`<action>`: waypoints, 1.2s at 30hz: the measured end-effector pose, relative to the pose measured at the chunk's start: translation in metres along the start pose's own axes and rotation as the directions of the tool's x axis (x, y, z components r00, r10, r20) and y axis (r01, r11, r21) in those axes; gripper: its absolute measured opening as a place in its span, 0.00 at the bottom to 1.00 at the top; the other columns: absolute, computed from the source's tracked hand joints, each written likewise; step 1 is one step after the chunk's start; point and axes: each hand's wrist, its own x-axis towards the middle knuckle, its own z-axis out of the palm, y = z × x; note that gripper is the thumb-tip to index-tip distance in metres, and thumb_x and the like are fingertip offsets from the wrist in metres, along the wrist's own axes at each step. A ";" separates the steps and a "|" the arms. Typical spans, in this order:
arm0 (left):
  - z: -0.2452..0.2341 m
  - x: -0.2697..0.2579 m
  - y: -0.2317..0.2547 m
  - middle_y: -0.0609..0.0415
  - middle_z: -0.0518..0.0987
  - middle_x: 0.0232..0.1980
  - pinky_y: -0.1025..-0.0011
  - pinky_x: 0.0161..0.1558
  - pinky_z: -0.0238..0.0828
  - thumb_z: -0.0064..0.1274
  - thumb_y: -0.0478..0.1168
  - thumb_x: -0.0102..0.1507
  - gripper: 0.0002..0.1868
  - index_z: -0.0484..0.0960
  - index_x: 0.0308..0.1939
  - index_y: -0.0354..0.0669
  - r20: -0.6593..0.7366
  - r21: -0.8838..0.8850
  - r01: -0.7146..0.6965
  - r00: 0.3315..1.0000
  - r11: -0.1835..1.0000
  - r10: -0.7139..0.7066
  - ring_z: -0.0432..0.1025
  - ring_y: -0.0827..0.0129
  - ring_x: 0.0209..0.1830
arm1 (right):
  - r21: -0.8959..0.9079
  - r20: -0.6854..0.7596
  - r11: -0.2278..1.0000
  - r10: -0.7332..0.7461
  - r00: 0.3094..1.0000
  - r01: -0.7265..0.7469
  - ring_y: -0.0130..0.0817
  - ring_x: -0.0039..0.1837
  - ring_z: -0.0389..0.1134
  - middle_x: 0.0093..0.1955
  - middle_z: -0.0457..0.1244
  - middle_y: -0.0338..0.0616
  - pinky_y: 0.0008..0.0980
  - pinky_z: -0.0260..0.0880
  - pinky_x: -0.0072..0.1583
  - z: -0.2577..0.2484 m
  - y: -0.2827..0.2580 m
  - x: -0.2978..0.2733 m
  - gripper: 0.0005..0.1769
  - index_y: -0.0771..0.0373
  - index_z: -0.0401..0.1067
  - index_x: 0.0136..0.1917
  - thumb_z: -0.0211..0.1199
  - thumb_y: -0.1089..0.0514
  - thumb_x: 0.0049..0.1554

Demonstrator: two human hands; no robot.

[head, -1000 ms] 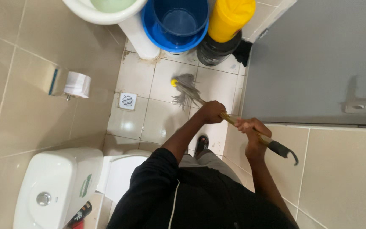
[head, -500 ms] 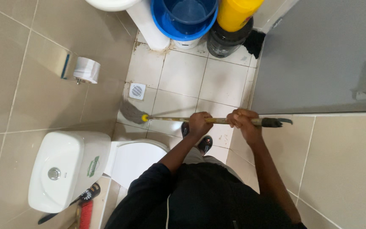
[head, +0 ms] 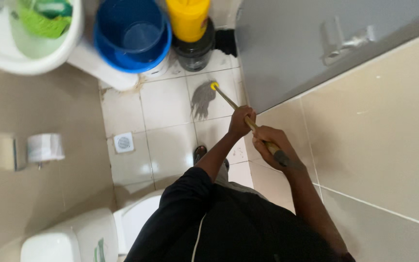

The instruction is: The person mops the tiled bathroom floor using a string mop, moving around the toilet and sink. They repeatedly dip the mop into a purple bucket and continue mopping different sections of the floor.

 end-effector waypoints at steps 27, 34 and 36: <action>-0.141 -0.068 -0.037 0.54 0.82 0.26 0.66 0.37 0.73 0.60 0.50 0.56 0.14 0.87 0.31 0.43 0.934 0.315 -0.019 -0.175 0.949 -0.313 0.77 0.66 0.28 | 0.600 -0.775 0.761 0.629 -0.058 0.248 0.34 0.31 0.50 0.26 0.49 0.39 0.39 0.60 0.42 0.240 -0.003 -0.045 0.14 0.57 0.52 0.27 0.45 0.64 0.54; -0.170 -0.111 -0.030 0.55 0.83 0.30 0.68 0.37 0.74 0.61 0.38 0.51 0.10 0.84 0.36 0.49 0.870 0.378 -0.005 -0.339 0.926 -0.357 0.77 0.68 0.31 | 0.524 -0.829 0.803 0.558 -0.048 0.283 0.31 0.29 0.44 0.24 0.45 0.36 0.37 0.54 0.39 0.279 -0.034 -0.056 0.14 0.55 0.48 0.28 0.46 0.62 0.53; -0.174 -0.134 -0.005 0.53 0.81 0.28 0.66 0.33 0.72 0.58 0.32 0.50 0.08 0.80 0.33 0.46 0.872 0.309 0.009 -0.402 0.951 -0.279 0.76 0.66 0.29 | 0.374 -0.908 0.875 0.413 -0.068 0.307 0.29 0.28 0.43 0.25 0.43 0.34 0.34 0.51 0.38 0.292 -0.067 -0.077 0.14 0.55 0.48 0.28 0.47 0.62 0.52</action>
